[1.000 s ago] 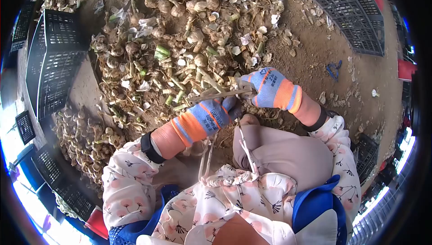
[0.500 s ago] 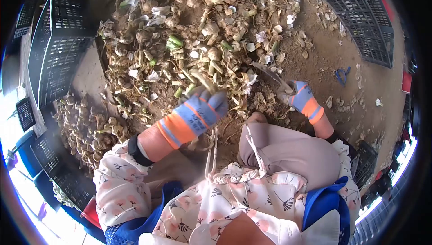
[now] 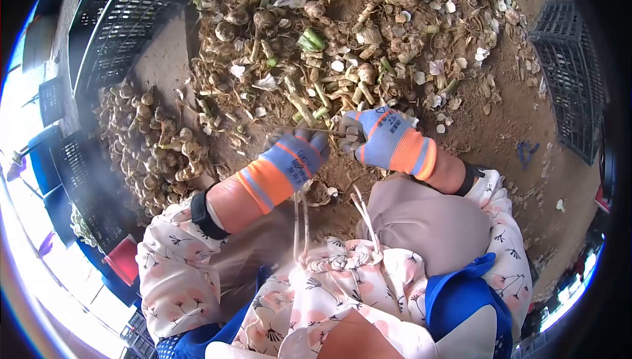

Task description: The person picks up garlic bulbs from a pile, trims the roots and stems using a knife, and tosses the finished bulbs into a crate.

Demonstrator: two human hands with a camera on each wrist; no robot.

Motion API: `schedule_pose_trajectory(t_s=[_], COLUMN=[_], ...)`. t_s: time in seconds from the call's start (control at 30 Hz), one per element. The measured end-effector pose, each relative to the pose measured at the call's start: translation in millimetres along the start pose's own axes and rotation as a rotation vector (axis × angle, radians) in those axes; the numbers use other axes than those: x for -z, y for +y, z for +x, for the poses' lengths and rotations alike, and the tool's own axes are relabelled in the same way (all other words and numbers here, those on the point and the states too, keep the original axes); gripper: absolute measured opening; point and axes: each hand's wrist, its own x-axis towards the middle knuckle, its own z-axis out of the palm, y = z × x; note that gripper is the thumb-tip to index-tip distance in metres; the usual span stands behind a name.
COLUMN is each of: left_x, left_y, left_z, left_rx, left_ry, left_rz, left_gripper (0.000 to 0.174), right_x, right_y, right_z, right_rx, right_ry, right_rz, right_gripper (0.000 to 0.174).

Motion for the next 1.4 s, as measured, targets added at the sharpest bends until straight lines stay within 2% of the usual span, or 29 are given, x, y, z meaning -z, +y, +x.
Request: schedule_pose_trajectory(t_s=[0.03, 0.1, 0.13, 0.23, 0.37, 0.43, 0.47, 0.53, 0.6, 0.63, 0.67, 0.7, 0.73, 0.8, 0.83, 0.87, 0.93, 0.97, 1.0, 1.07, 1.1, 1.13, 1.17, 1.2, 1.23, 1.3, 1.33, 1.37, 1.4], left_x=[-2.9, -18.6, -26.0, -36.3, -19.4, -6.7, 0.2, 19.7, 30.0, 31.4, 23.2, 7.2, -13.1, -40.2, -55.3, -72.4, -77.3, -65.7, -42.5, -1.2, 8.0, 24.6, 35.0, 26.3, 28.5, 19.1, -2.4, -25.6, -53.5], left_y=[3.5, 9.5, 12.4, 16.3, 15.5, 19.2, 17.3, 7.9, -3.5, -9.4, -19.8, -32.6, -49.4, -92.9, -119.6, -131.8, -139.5, -135.1, -115.3, -82.8, -67.0, -47.5, -37.1, -26.2, -15.5, -2.8, 0.6, 4.5, 10.2], left_z=[4.5, 12.9, 18.3, 28.1, 39.8, 46.0, 46.6, 41.5, 22.2, 7.9, -9.2, -31.2, -62.0, -134.5, -180.1, -236.0, -283.7, -276.0, -233.6, -143.9, -93.2, -45.9, -8.2, 21.9, 51.9, 90.5, 103.9, 115.1, 125.6], left_rx=[0.003, 0.168, 0.255, 0.191, 0.185, 0.276, 0.27, 0.046, 0.095, 0.146, 0.084, 0.018, 0.275, 0.459, 0.623, 0.679, 0.778, 0.824, 0.848, 0.662, 0.624, 0.604, 0.542, 0.486, 0.448, 0.399, 0.361, 0.313, 0.359], left_ry=[0.002, -0.091, -0.057, -0.177, -0.306, -0.299, -0.299, -0.382, -0.33, -0.281, -0.336, -0.387, -0.408, -0.659, -1.038, -1.095, -1.169, -1.18, -1.186, -0.677, -0.47, -0.206, -0.119, 0.128, 0.243, 0.264, 0.308, 0.346, 0.465], left_rz=[-0.006, -0.143, -0.217, -0.056, -0.127, -0.059, -0.057, 0.147, 0.059, -0.044, 0.078, 0.197, -0.061, -0.079, -0.08, -0.008, 0.023, -0.019, -0.08, -0.362, -0.496, -0.635, -0.661, -0.702, -0.746, -0.593, -0.916, -1.235, -1.347], left_gripper=[0.017, 0.02, 0.025, 0.028, 0.031, 0.028, 0.028, 0.025, 0.023, 0.02, 0.018, 0.016, 0.013, 0.013, 0.023, 0.027, 0.035, 0.038, 0.042, 0.056, 0.053, 0.051, 0.052, 0.055, 0.059, 0.07, 0.071, 0.073, 0.071], right_x=[-6.7, 7.6, 8.4, 16.9, 16.7, 16.2, 15.1, 9.7, 3.6, -5.8, -10.6, -4.4, 7.0, 19.9, 26.9, 32.2, 44.3, 42.4, 46.5, 56.9, 63.7, 65.2, 61.7, 50.4, 49.8, 59.8, 57.8, 57.2, 57.5], right_y=[8.0, -4.6, -4.5, -11.5, -2.8, 4.6, 8.8, 35.9, 74.7, 96.9, 108.2, 104.4, 94.6, 89.5, 80.6, 78.1, 71.1, 78.1, 79.1, 82.0, 87.7, 97.2, 100.9, 114.2, 105.2, 60.8, 52.5, 60.1, 60.0], right_z=[1.3, -1.5, -2.4, -6.0, -14.0, -14.3, -14.3, -26.7, -40.1, -52.3, -60.2, -62.0, -59.2, -34.5, -15.7, 5.1, 44.1, 67.0, 70.1, 72.4, 71.5, 69.8, 58.5, 56.7, 41.8, -1.9, -11.5, -17.4, -24.9], right_rx=[-0.017, -0.098, -0.113, -0.178, -0.201, -0.212, -0.218, -0.285, -0.338, -0.415, -0.496, -0.503, -0.396, -0.077, -0.039, 0.04, -0.027, -0.046, -0.017, -0.023, -0.062, -0.104, -0.048, 0.047, 0.065, 0.022, -0.027, -0.035, -0.01], right_ry=[0.047, -0.022, -0.045, -0.071, 0.014, 0.033, 0.048, 0.069, 0.1, 0.209, 0.316, 0.312, 0.429, 0.646, 0.654, 0.621, 0.33, 0.203, 0.172, 0.124, 0.111, 0.134, 0.265, 0.222, 0.219, 0.256, 0.298, 0.211, 0.244], right_rz=[-0.011, -0.095, -0.1, -0.151, -0.142, -0.141, -0.144, -0.174, -0.214, -0.126, -0.034, -0.035, -0.083, -0.108, -0.194, -0.241, -0.487, -0.584, -0.561, -0.399, -0.261, -0.023, 0.205, 0.55, 0.752, 1.014, 1.014, 1.171, 1.262], right_gripper=[0.044, 0.05, 0.05, 0.05, 0.045, 0.043, 0.041, 0.041, 0.041, 0.041, 0.041, 0.041, 0.039, 0.029, 0.031, 0.031, 0.039, 0.041, 0.041, 0.04, 0.04, 0.04, 0.041, 0.038, 0.033, 0.025, 0.024, 0.023, 0.022])
